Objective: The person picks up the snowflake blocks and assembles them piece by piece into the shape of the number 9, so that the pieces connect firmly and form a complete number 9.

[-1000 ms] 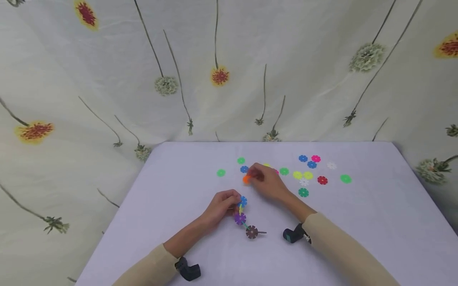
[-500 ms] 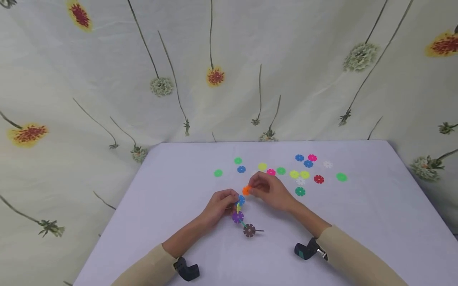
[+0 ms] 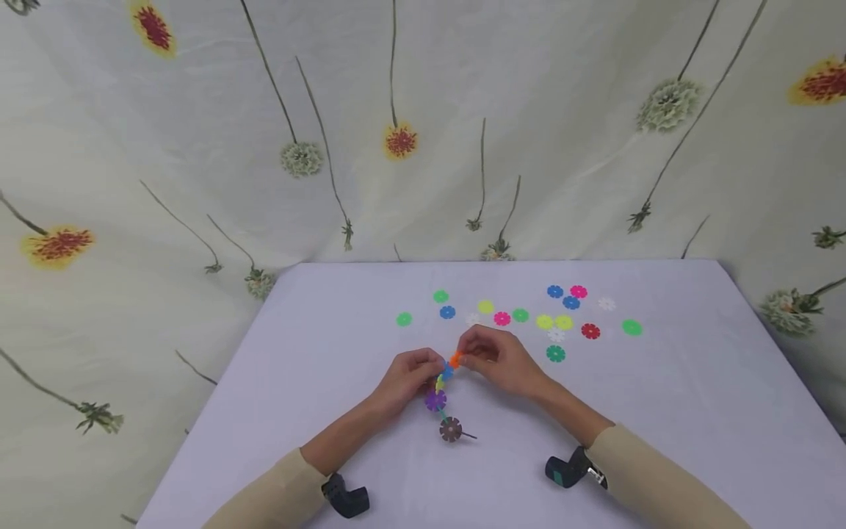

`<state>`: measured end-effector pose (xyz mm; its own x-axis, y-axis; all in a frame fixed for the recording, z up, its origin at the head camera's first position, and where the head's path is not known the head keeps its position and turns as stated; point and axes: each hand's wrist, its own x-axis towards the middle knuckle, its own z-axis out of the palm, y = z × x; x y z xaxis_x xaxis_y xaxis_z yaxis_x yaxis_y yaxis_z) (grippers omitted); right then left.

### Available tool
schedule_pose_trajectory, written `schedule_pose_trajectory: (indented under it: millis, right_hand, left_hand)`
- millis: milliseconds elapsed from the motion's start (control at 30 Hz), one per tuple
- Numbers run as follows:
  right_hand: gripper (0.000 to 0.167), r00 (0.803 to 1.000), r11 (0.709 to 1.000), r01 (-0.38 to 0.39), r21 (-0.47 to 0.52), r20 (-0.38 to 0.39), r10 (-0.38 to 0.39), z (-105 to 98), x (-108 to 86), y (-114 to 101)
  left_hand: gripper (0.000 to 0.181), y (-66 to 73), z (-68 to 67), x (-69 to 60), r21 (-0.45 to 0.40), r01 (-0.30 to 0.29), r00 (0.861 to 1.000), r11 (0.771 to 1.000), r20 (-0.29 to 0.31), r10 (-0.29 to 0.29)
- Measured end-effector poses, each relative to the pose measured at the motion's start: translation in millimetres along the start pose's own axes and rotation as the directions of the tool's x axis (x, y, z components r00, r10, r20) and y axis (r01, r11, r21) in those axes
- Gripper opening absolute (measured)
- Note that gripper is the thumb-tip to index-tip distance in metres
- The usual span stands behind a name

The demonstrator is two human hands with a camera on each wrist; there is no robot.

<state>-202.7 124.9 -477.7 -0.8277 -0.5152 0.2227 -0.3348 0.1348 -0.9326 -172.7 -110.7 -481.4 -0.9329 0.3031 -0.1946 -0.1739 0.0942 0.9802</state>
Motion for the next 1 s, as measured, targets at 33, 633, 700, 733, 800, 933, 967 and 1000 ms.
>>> schedule_pose_trajectory:
  millis: [33,633,700,733,800,933,967,1000]
  right_hand:
    - [0.011,1.000,1.000,-0.006,-0.010,-0.013,0.005,1,-0.7,-1]
    - [0.009,0.998,0.994,0.063,-0.091,0.030,-0.061,12,7.9,4]
    - [0.009,0.996,0.991,0.086,-0.103,0.035,-0.082,15,10.0,3]
    - [0.009,0.996,0.990,0.087,-0.111,0.036,-0.084,16,10.8,1]
    - [0.010,0.995,0.986,0.098,-0.135,0.041,-0.093,19,12.6,-1]
    - [0.010,0.993,0.981,0.113,-0.160,0.065,-0.103,22,18.8,-9]
    - [0.011,0.992,0.980,0.118,-0.160,0.073,-0.108,22,21.4,-11]
    - [0.011,0.991,0.980,0.124,-0.158,0.077,-0.113,23,24.5,-12]
  left_hand:
    - [0.020,0.0,0.1,0.1,0.006,-0.005,1.000,1.000,-0.003,0.005]
    - [0.021,-1.5,-15.8,-7.8,0.043,-0.022,0.999,0.999,0.028,0.021]
    - [0.022,-1.0,-18.0,-9.1,0.052,-0.040,0.999,0.998,0.031,0.038]
    - [0.022,-0.9,-19.1,-9.7,0.057,-0.048,0.998,0.997,0.034,0.047]
    - [0.023,-1.1,-21.5,-11.0,0.064,-0.059,0.998,0.996,0.037,0.056]
    - [0.022,-1.2,-28.0,-13.6,0.059,-0.052,0.998,0.997,0.035,0.050]
    - [0.022,-1.0,-30.1,-13.8,0.054,-0.049,0.998,0.997,0.031,0.048]
    - [0.022,-0.5,-32.2,-14.0,0.046,-0.049,0.998,0.998,0.027,0.048]
